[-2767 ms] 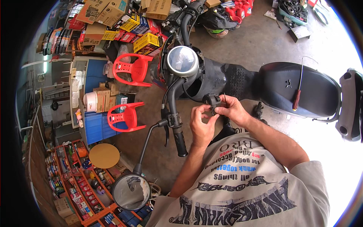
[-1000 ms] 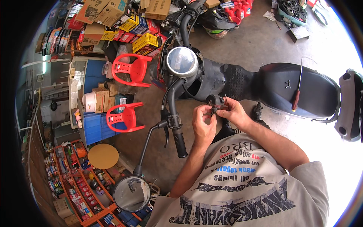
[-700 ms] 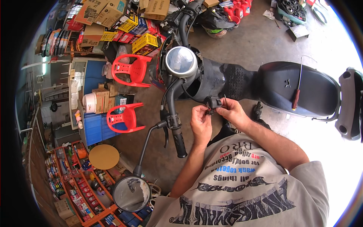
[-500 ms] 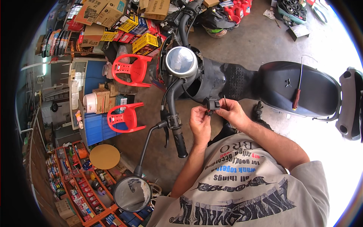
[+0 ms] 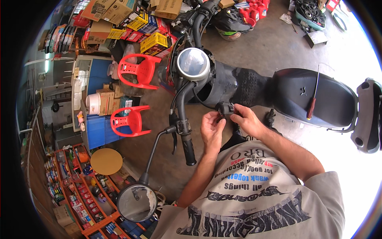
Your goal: Assembling and connecting electronic wiring components and plastic housings on a motorcycle handlebar.
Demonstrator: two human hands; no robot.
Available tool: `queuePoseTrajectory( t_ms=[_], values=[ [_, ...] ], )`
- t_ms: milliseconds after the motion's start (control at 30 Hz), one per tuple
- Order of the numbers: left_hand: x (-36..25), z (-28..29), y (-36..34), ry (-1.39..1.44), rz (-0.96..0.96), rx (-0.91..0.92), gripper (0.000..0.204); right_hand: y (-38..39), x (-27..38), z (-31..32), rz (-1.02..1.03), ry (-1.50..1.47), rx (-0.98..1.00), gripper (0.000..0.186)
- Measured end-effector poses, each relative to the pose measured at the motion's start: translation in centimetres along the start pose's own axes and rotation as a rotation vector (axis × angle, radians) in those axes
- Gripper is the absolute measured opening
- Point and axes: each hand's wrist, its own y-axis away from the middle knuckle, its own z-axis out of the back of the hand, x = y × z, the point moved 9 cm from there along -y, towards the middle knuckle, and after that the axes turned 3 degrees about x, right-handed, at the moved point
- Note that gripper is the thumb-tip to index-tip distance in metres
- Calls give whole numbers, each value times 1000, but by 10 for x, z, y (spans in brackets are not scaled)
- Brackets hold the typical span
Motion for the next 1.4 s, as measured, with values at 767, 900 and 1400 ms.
queuePoseTrajectory(
  t_ms=[767,900,1400],
  values=[
    [-17,1,14,-161,-73,2,30,22,26,-19,129,402,-88,20],
    [-15,2,13,-141,-71,2,29,21,27,-20,106,389,-80,20],
    [-15,-5,11,-68,-27,26,28,10,19,-18,62,409,-41,26]
  ],
)
